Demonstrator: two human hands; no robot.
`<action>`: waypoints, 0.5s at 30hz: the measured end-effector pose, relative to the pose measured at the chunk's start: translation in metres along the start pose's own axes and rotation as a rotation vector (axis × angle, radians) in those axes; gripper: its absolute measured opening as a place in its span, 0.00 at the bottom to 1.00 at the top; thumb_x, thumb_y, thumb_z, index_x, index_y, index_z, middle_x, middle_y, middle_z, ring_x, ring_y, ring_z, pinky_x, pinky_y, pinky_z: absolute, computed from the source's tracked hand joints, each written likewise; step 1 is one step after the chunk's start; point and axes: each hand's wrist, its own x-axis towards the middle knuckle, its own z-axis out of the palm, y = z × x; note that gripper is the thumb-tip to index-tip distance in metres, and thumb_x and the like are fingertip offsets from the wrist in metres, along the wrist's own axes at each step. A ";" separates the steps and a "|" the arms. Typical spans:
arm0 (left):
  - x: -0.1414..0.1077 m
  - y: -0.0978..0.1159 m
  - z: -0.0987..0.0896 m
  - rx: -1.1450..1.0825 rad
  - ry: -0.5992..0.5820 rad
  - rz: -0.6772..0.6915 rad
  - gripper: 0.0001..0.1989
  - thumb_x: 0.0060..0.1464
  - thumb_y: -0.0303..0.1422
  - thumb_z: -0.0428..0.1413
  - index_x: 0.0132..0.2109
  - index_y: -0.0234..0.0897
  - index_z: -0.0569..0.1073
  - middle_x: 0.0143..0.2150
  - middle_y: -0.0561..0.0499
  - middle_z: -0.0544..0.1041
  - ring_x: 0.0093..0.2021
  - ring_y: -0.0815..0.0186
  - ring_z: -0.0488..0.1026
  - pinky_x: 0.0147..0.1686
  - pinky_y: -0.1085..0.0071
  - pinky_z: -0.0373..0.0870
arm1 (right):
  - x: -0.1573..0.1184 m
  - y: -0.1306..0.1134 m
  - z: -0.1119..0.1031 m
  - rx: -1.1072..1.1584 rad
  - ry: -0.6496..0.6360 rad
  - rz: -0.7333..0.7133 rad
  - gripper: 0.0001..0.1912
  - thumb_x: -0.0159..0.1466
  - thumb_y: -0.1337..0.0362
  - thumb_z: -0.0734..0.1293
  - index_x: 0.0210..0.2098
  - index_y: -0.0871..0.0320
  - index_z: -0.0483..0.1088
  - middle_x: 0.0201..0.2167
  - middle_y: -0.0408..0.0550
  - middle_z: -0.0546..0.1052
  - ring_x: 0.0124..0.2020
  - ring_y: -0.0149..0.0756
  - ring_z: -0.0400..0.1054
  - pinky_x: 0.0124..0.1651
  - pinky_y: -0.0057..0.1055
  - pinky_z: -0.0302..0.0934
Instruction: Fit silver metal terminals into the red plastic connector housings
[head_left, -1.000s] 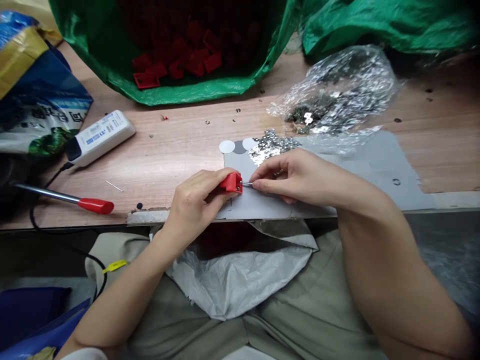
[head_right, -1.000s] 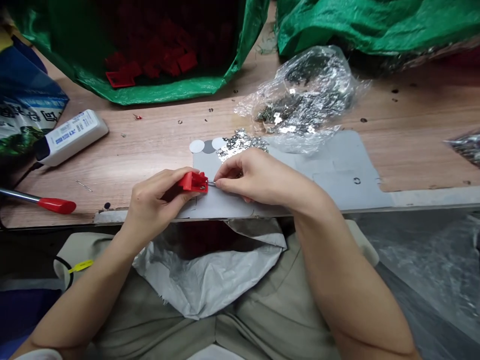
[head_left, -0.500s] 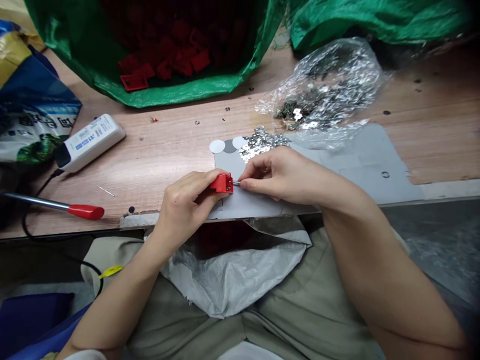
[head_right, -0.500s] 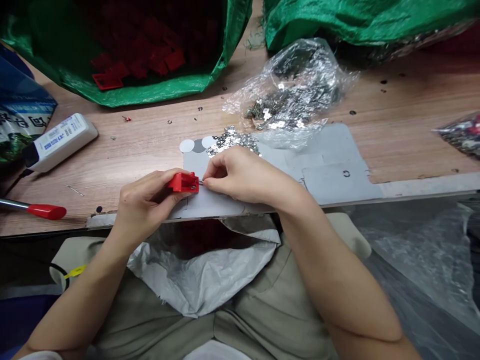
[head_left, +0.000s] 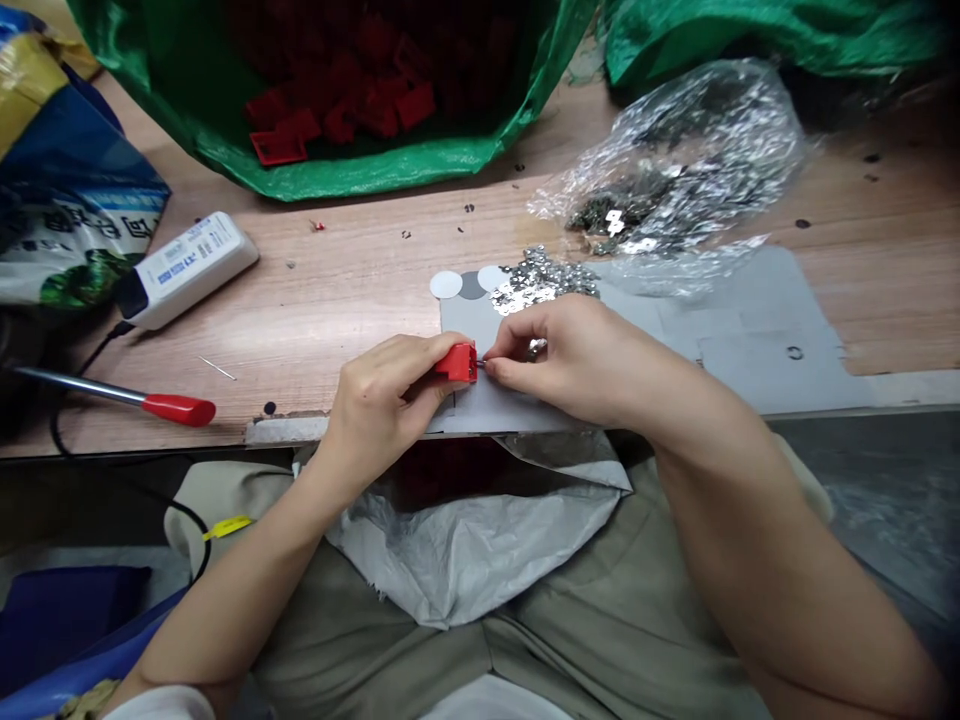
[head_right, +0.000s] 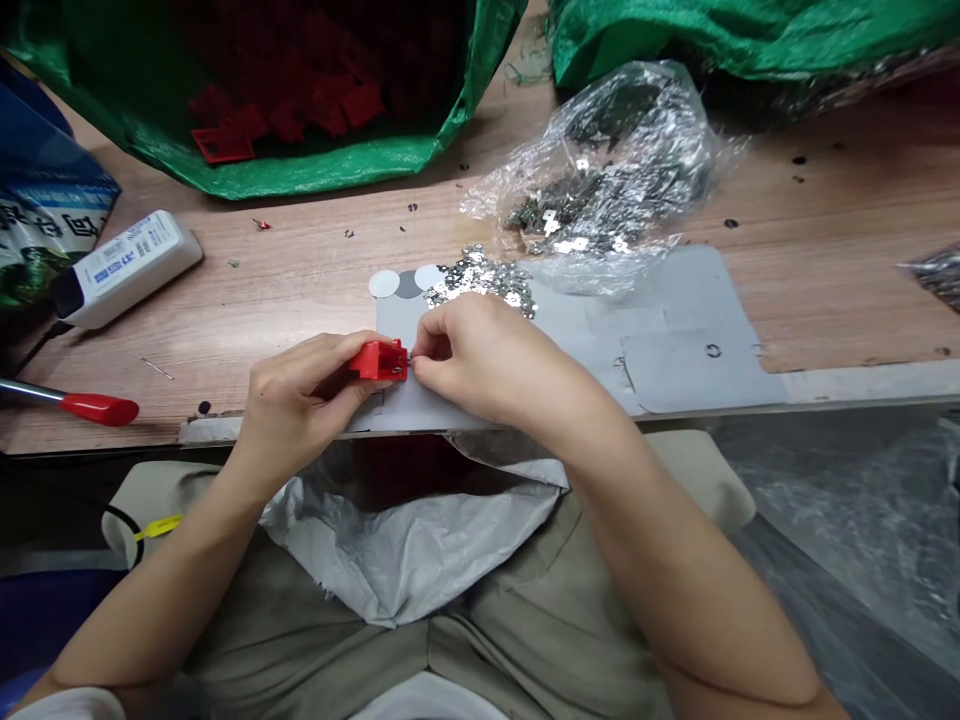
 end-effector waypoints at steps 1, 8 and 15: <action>0.000 0.000 0.000 0.000 0.001 0.009 0.11 0.61 0.27 0.60 0.51 0.35 0.77 0.44 0.48 0.83 0.41 0.66 0.79 0.44 0.72 0.73 | 0.000 -0.001 0.001 -0.006 0.005 -0.004 0.07 0.58 0.71 0.68 0.24 0.57 0.75 0.22 0.40 0.75 0.25 0.33 0.68 0.27 0.28 0.54; -0.002 -0.003 0.003 -0.045 0.006 0.009 0.12 0.61 0.27 0.60 0.51 0.36 0.75 0.45 0.47 0.82 0.44 0.64 0.79 0.46 0.69 0.75 | 0.000 0.002 -0.004 0.090 -0.043 -0.005 0.06 0.60 0.69 0.69 0.27 0.59 0.77 0.25 0.42 0.77 0.27 0.33 0.69 0.29 0.27 0.57; 0.001 0.002 -0.002 -0.748 0.192 -0.427 0.20 0.58 0.36 0.62 0.52 0.39 0.64 0.49 0.45 0.79 0.44 0.64 0.80 0.43 0.67 0.79 | -0.007 0.003 -0.017 0.353 0.063 -0.115 0.12 0.66 0.59 0.69 0.45 0.59 0.77 0.31 0.45 0.76 0.20 0.27 0.61 0.21 0.24 0.53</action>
